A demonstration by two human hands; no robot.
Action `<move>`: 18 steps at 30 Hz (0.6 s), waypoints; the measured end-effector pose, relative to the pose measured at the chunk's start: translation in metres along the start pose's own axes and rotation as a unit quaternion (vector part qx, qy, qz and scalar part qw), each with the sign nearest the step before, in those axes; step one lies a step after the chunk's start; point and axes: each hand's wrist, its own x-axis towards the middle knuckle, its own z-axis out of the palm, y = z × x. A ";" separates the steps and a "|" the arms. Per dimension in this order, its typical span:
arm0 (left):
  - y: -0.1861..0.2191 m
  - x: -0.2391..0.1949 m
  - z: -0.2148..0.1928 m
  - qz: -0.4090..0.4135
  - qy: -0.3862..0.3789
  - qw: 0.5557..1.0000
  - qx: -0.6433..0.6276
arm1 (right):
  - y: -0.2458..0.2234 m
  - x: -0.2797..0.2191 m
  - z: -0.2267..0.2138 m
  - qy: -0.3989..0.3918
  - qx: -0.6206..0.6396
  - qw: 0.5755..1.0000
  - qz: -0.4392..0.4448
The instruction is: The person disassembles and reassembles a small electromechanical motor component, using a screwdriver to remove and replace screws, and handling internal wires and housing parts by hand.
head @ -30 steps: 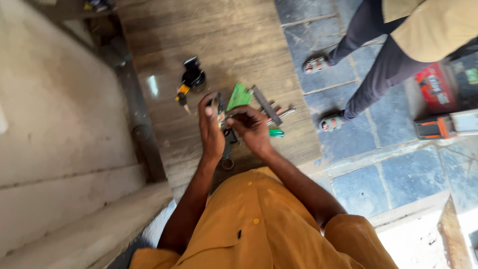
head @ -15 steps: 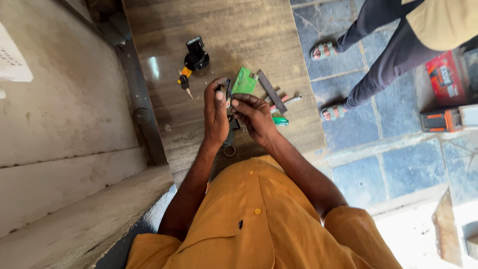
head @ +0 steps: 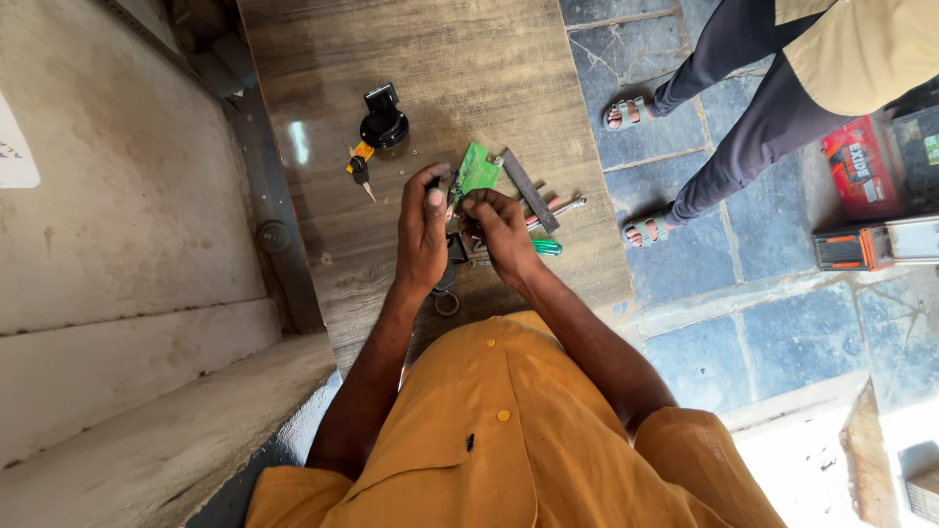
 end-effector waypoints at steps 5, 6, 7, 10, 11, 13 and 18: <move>0.000 0.004 -0.005 -0.055 0.005 0.997 -0.046 | -0.013 -0.002 -0.007 0.006 0.013 1.000 0.017; -0.002 0.007 -0.005 -0.045 0.008 0.996 -0.083 | -0.011 -0.003 -0.010 0.005 0.011 1.000 0.013; -0.004 0.010 -0.006 -0.035 0.011 0.992 -0.119 | -0.008 -0.001 -0.015 0.003 0.008 1.000 0.009; -0.011 0.010 -0.012 -0.092 0.060 0.991 -0.079 | 0.018 0.002 -0.039 -0.002 -0.049 0.998 0.032; -0.013 0.008 -0.014 -0.148 0.074 0.975 -0.145 | 0.033 0.000 -0.049 -0.011 -0.138 0.989 0.060; -0.012 0.012 -0.020 -0.245 0.102 0.924 -0.275 | 0.060 0.005 -0.071 -0.034 -0.314 0.943 0.102; 0.024 0.020 -0.037 -0.248 0.006 0.833 -0.494 | 0.117 0.004 -0.110 -0.249 -0.640 0.724 -0.072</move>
